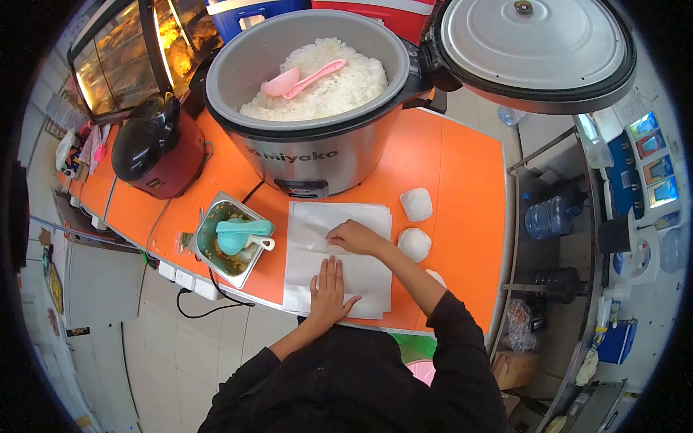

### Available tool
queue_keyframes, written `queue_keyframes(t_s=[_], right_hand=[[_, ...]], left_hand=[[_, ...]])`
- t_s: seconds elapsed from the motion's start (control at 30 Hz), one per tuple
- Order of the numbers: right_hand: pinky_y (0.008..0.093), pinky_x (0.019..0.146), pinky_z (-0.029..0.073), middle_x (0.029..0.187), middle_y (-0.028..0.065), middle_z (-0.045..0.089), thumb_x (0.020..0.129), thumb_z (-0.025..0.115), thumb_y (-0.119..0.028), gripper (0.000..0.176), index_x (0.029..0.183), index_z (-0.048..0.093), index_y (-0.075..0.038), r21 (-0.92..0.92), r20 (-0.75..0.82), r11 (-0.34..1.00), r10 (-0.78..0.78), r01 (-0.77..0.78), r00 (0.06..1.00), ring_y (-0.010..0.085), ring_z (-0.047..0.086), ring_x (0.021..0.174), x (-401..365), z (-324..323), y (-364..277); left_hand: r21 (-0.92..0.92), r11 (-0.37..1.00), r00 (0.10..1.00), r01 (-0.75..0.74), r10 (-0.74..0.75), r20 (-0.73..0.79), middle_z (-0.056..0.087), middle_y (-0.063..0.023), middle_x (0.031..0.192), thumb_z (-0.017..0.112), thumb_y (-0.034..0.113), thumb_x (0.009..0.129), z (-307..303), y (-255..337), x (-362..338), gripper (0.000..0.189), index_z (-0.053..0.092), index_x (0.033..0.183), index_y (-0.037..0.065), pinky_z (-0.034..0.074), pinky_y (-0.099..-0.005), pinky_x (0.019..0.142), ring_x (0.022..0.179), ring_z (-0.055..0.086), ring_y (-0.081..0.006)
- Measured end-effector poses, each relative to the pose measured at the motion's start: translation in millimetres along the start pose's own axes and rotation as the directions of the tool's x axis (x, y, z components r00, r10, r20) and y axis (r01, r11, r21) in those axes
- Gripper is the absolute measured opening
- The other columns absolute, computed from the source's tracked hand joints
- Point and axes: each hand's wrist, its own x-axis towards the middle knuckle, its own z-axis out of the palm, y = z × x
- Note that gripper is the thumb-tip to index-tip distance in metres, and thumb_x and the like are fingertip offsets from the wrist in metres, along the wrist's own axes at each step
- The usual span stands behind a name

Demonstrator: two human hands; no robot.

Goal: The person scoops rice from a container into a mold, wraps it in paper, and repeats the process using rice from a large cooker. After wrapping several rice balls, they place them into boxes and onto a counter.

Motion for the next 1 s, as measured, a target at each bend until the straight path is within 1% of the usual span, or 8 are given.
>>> queue_keyframes(t_s=[0.1,0.23,0.33,0.4,0.43,0.53,0.67,1.0], right_hand=[[0.0364,0.065,0.048,0.086,0.0062,0.064,0.074,0.052,-0.014,0.02,0.089,0.064,-0.011,-0.234,-0.23,0.972,-0.089,0.034,0.969,0.0264,0.061,0.069,-33,28,-12],[0.034,0.079,0.047,0.104,0.0146,0.059,0.075,0.051,-0.013,0.03,0.103,0.057,-0.003,-0.334,-0.392,0.941,-0.186,0.049,0.901,0.0259,0.058,0.094,-69,92,-33],[0.0364,0.09,0.04,0.12,0.021,0.047,0.077,0.049,-0.012,0.041,0.115,0.047,0.004,-0.315,-0.558,0.946,-0.12,-0.075,0.821,0.0291,0.045,0.114,-71,120,-58],[0.0371,0.097,0.033,0.126,0.0201,0.04,0.076,0.053,-0.01,0.049,0.12,0.04,0.005,-0.216,-0.587,0.965,-0.005,-0.15,0.809,0.0317,0.037,0.12,-73,128,-69],[0.0371,0.097,0.033,0.126,0.0201,0.04,0.076,0.053,-0.01,0.049,0.12,0.04,0.005,-0.203,-0.595,0.965,0.012,-0.165,0.804,0.0317,0.037,0.12,-75,133,-66],[0.0388,0.097,0.032,0.127,0.0237,0.035,0.073,0.056,-0.008,0.055,0.122,0.035,0.005,-0.275,-0.553,0.946,-0.008,-0.174,0.833,0.0358,0.034,0.12,-84,143,-58],[0.036,0.09,0.038,0.115,0.0196,0.045,0.066,0.061,0.001,0.058,0.12,0.039,0.003,0.061,-0.722,0.975,0.191,-0.214,0.665,0.0318,0.045,0.107,-107,154,-48],[0.0342,0.069,0.044,0.089,0.0093,0.059,0.066,0.065,-0.011,0.046,0.108,0.05,-0.002,-0.152,-0.772,0.917,0.122,-0.368,0.624,0.0255,0.057,0.082,-105,151,-47]], left_hand=[[-0.096,0.995,0.998,-0.041,0.037,-0.04,0.031,-0.0185,0.133,0.042,0.058,0.077,2,-5,-2,0.079,0.033,0.127,-0.003,0.011,-0.0415,0.095,0.126,0.027,-0.0268],[-0.165,0.986,0.996,-0.031,0.045,0.083,0.039,-0.017,0.123,0.045,0.053,0.078,27,-20,-17,0.071,0.036,0.125,0.0,0.017,-0.0423,0.094,0.12,0.033,-0.0259],[-0.5,0.866,0.999,-0.022,0.002,-0.04,0.044,-0.0159,0.112,0.047,0.037,0.08,42,-45,-22,0.054,0.04,0.121,0.002,0.019,-0.0429,0.092,0.117,0.035,-0.0266],[-0.227,0.93,0.77,-0.289,0.085,-0.632,0.044,-0.0108,0.12,0.047,0.02,0.079,26,-52,-22,0.049,0.038,0.125,0.007,0.02,-0.0417,0.091,0.116,0.038,-0.0205],[-0.231,0.925,0.776,-0.302,0.097,-0.623,0.044,-0.0108,0.12,0.047,0.02,0.079,15,-51,-20,0.049,0.038,0.125,0.007,0.02,-0.0417,0.091,0.116,0.038,-0.0205],[-0.009,0.962,0.958,-0.272,0.27,-0.096,0.039,0.0057,0.132,0.055,0.02,0.071,-14,-54,-11,0.06,0.039,0.129,0.017,0.025,-0.0383,0.081,0.109,0.044,-0.0074],[-0.094,0.979,0.98,-0.181,0.171,-0.105,0.047,0.0051,0.126,0.064,0.03,0.068,0,-69,-24,0.063,0.043,0.126,0.017,0.025,-0.035,0.07,0.102,0.049,-0.0104],[-0.477,0.879,0.983,0.015,-0.1,-0.154,0.059,0.0004,0.108,0.072,0.019,0.06,36,-80,-40,0.062,0.05,0.118,0.011,0.027,-0.0365,0.073,0.099,0.051,-0.016]])
